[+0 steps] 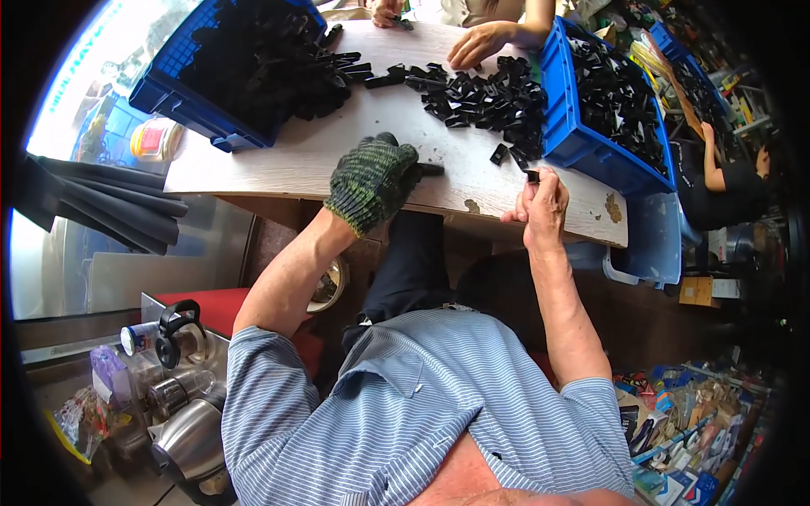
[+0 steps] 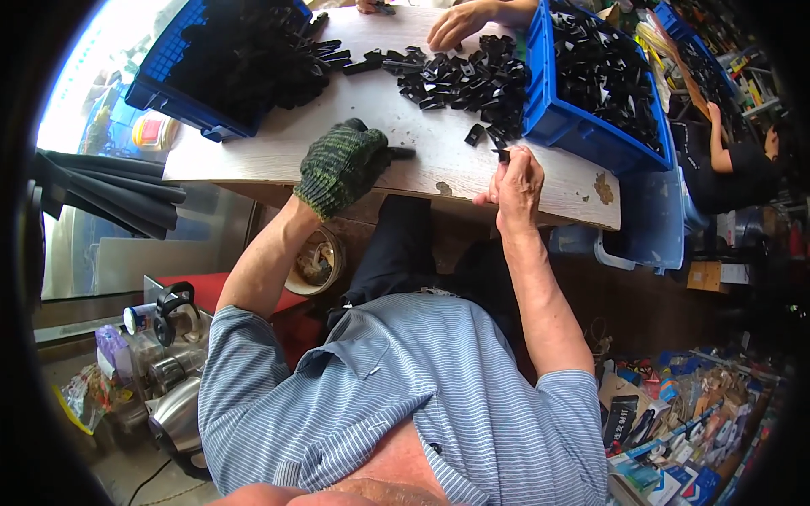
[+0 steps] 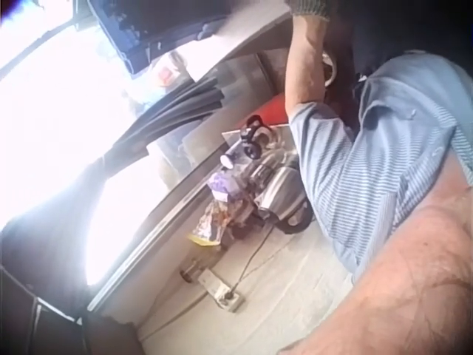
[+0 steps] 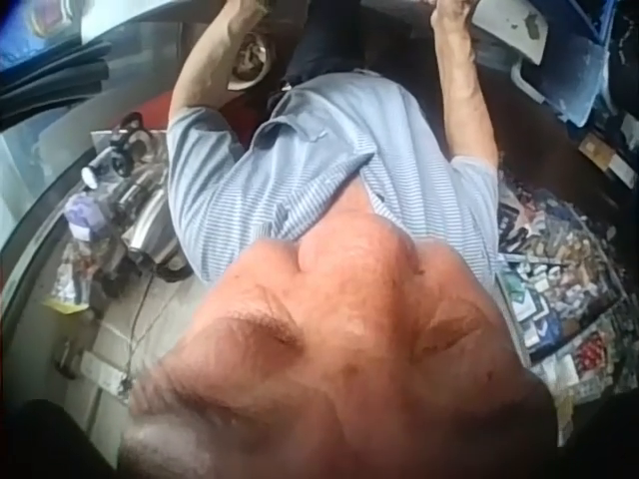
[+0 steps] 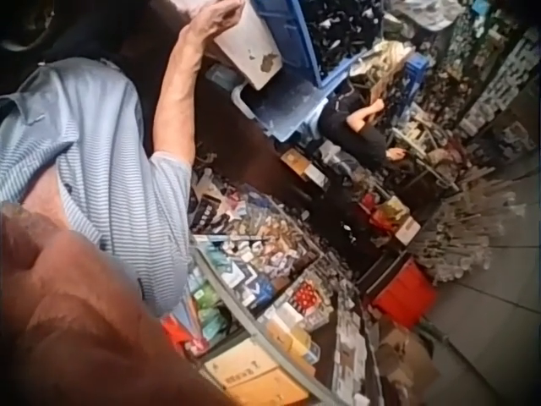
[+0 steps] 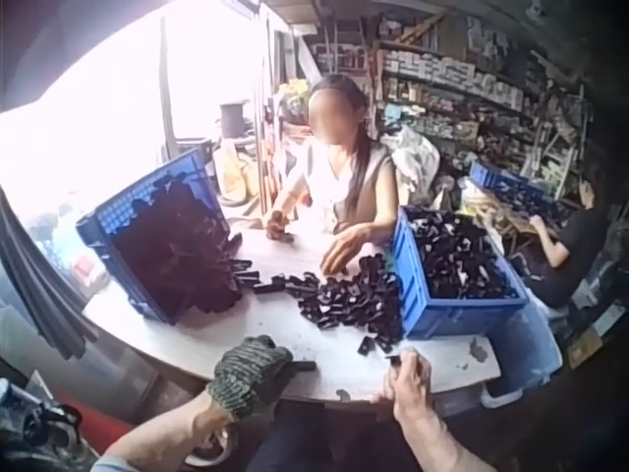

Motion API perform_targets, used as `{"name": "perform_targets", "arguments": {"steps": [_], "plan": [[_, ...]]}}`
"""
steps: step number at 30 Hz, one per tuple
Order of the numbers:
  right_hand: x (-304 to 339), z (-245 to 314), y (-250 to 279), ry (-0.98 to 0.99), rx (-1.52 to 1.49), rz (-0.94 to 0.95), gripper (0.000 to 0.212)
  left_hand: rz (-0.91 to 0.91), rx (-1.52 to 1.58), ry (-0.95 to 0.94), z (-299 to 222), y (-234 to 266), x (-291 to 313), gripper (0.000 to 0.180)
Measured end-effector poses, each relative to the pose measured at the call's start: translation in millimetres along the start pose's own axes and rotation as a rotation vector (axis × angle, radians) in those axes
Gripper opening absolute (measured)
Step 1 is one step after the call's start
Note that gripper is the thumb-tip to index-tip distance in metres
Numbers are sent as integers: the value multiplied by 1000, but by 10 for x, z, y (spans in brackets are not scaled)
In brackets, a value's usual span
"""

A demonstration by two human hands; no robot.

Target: Sorting and inspecting small black plastic components on a factory workbench.

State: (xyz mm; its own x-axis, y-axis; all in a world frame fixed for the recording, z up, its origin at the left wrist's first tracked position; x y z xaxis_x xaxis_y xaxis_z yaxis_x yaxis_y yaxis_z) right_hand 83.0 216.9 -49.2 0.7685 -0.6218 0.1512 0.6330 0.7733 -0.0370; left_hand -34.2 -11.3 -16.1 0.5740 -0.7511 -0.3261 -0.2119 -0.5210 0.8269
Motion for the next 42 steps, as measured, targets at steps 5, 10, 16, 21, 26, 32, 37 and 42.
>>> {"name": "perform_targets", "arguments": {"steps": [5,10,16,21,26,32,37,42], "plan": [[6,-7,-22,-1,15,-30,36,-196,255,82,-141,-273,28,14],[12,-7,-1,-1,-37,-53,35,-126,1186,305,-440,-688,-134,23],[43,-28,-10,-15,-13,-106,33,-184,1187,144,-567,-1080,-241,22],[23,-67,14,15,-8,-143,34,-204,1229,308,-639,-1158,-290,25],[-143,-280,167,281,260,-135,27,-389,772,143,-794,-1160,-340,23],[-117,-172,156,593,460,-151,27,-372,232,-49,-956,-1381,-298,40],[-14,-25,147,205,162,-162,27,-449,435,-112,-841,-1167,-357,36],[-134,115,674,-105,-66,-379,45,-379,203,37,-629,-800,-713,19]]}}
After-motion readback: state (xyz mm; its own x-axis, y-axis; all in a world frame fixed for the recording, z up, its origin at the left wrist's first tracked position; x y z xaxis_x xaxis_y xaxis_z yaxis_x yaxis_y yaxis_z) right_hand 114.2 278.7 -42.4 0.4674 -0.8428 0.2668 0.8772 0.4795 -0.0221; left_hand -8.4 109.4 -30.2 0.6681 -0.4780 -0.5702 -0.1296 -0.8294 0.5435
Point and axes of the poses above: each hand's wrist, its own x-axis away from the middle knuckle, its own y-axis out of the back of the hand, z = x × y, the point moved 3 cm from there along -x, towards the middle knuckle, and after that the axes turned 9 degrees about x, right-handed, at the moved point
